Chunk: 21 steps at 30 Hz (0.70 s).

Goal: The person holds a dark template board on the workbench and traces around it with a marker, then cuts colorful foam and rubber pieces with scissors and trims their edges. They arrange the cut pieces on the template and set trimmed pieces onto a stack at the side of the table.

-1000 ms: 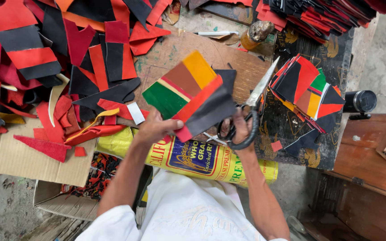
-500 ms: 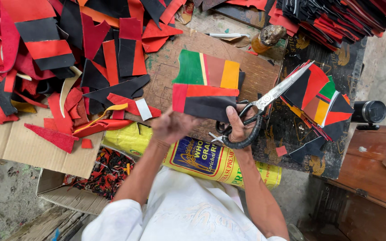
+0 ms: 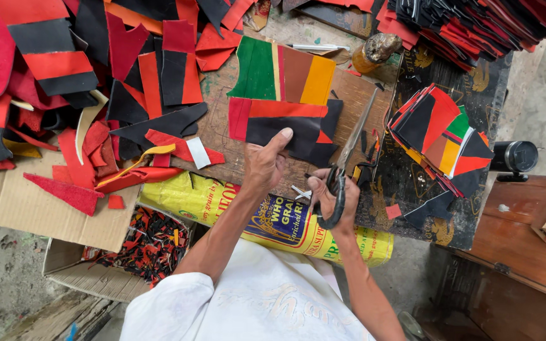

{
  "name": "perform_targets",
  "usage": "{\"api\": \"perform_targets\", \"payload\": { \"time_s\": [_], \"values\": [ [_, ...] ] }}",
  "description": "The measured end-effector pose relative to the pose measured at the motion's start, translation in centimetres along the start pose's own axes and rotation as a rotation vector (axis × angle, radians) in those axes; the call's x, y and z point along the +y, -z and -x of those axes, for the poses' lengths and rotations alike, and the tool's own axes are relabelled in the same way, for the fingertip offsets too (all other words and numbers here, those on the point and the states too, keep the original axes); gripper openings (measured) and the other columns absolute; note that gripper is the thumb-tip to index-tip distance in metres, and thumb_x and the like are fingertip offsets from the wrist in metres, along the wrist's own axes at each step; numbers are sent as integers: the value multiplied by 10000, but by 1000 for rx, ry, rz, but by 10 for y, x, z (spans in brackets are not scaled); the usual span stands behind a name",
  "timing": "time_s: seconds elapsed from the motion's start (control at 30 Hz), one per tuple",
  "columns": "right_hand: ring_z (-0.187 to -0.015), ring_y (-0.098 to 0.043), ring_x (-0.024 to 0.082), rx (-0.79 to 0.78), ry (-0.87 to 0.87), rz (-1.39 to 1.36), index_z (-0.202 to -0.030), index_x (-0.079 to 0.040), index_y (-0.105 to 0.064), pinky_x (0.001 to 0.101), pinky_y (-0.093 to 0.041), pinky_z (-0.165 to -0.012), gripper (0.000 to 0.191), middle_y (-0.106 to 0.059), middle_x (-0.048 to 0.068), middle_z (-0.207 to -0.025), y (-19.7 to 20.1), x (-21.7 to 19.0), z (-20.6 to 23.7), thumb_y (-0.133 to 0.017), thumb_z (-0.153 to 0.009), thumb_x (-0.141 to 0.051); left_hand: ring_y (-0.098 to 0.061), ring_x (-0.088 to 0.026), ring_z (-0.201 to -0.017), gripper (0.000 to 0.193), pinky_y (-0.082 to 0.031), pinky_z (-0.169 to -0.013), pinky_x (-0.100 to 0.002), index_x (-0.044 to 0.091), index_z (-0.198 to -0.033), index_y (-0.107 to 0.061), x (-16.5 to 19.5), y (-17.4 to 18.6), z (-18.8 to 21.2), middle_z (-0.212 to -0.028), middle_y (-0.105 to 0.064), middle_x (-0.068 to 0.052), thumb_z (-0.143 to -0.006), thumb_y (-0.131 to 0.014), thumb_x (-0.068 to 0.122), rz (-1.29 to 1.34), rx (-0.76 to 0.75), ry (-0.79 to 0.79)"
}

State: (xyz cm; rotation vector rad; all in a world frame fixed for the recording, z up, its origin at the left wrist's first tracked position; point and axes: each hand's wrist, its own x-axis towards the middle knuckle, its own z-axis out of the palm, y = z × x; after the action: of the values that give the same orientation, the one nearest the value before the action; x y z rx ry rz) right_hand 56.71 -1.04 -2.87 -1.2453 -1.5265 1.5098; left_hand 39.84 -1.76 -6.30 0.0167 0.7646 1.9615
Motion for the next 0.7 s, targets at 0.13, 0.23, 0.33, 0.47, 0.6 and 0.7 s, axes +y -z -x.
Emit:
{"api": "perform_targets", "payload": {
  "time_s": [0.13,0.23,0.33,0.47,0.6,0.7],
  "values": [
    [-535,-584,101,-117,-50,-96,-1029,1,-617,246,-479,-493,354,-589,12,-672,2,12,10,-690,-974,-341,-662,-50,-759,354,-511,-616,-191,95,-1198,-608,-8,-3,-4,-1001,-697,3,-887,-733,-18,28,46,-9],
    [-608,-587,118,-256,-121,-156,-1124,-18,-565,258,-482,-576,405,-574,19,-691,1,18,11,-600,-1018,-408,-512,-25,-582,295,-377,-455,-164,77,-1162,-609,-10,-1,-3,-882,-635,13,-928,-773,3,-1,91,55],
    [-649,-586,139,-266,-113,-87,-1110,-12,-544,283,-493,-616,357,-573,35,-729,-5,18,7,-589,-1032,-358,-565,-45,-664,317,-444,-549,-189,78,-1190,-608,-14,-1,1,-939,-658,6,-922,-754,-6,19,83,-5],
    [-656,-597,133,-259,-98,-17,-1080,-21,-539,279,-507,-631,291,-588,34,-761,-13,12,6,-583,-1017,-301,-519,-27,-615,295,-392,-476,-176,67,-1173,-609,-15,-5,12,-908,-644,9,-922,-755,12,-55,82,-13],
    [-631,-584,132,-252,-78,69,-1056,-17,-554,283,-466,-619,284,-580,46,-746,-18,6,5,-586,-1011,-296,-644,-93,-833,366,-538,-719,-232,26,-1236,-596,-10,-15,19,-1039,-674,-49,-904,-744,-14,-3,54,-18],
    [-640,-604,123,-250,-76,78,-1038,-28,-561,280,-490,-622,273,-580,28,-773,-20,3,6,-583,-1000,-296,-692,-143,-990,449,-589,-898,-292,27,-1286,-566,-4,-23,19,-1145,-679,-71,-876,-736,-35,29,23,-75]
  ]
}}
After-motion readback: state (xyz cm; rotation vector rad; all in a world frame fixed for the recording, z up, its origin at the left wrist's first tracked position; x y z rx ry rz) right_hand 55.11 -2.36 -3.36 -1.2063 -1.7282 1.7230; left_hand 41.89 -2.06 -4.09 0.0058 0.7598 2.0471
